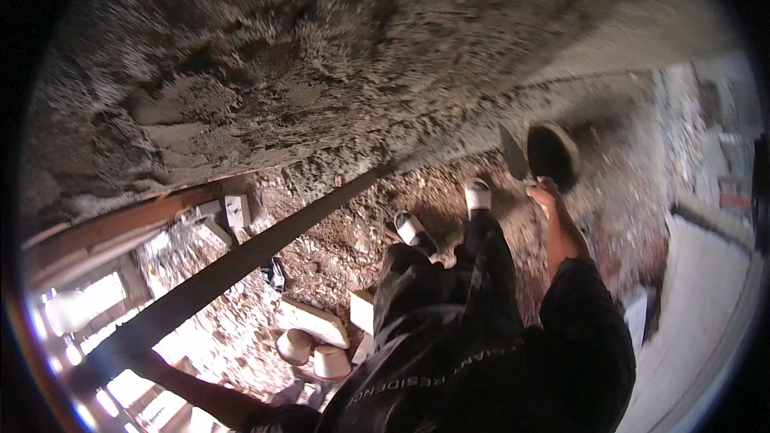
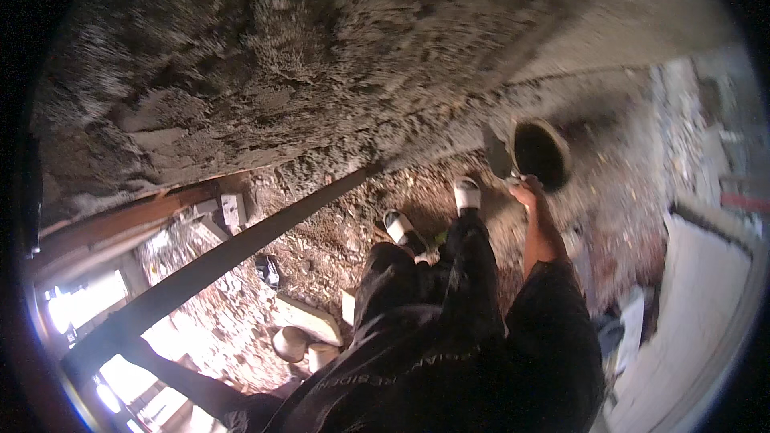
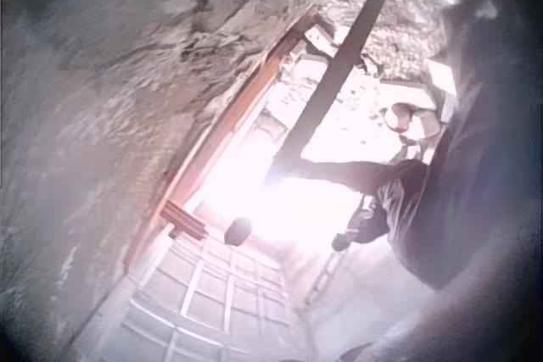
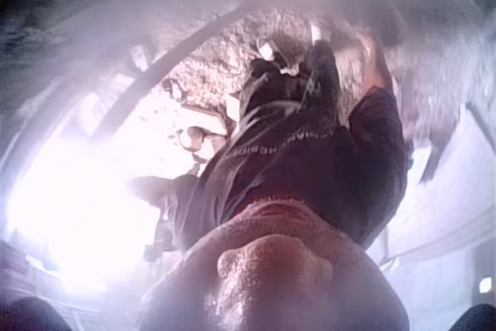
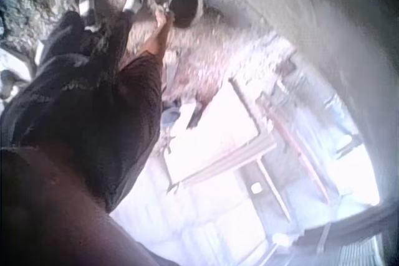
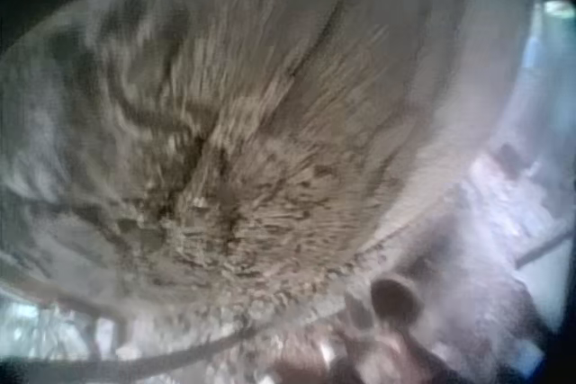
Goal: The person scoops wet cement from a bucket with a trowel and applies it to a rough concrete wall, smoothing the surface. The person then uses a long straightedge to level the applied cement across the wall.
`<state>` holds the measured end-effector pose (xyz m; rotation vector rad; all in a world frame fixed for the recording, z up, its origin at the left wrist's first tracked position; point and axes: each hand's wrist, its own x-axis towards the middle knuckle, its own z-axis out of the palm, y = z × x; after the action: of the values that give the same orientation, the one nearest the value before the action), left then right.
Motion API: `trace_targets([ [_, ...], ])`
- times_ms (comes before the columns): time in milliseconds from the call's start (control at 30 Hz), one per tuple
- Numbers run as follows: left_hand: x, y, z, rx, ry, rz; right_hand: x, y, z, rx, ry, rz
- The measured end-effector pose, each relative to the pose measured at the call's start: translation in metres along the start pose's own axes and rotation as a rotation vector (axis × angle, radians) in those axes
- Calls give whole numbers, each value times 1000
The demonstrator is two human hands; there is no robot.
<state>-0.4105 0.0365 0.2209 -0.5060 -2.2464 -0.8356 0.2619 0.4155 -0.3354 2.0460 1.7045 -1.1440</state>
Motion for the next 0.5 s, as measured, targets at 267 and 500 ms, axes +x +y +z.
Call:
trace_targets([
  [267, -59, -41, -39, 296, 124, 92, 162, 0, 73, 670, 0, -41],
  [500, -123, -71, -158, 640, 111, 85, 68, 18, 22, 471, 112, -49],
])
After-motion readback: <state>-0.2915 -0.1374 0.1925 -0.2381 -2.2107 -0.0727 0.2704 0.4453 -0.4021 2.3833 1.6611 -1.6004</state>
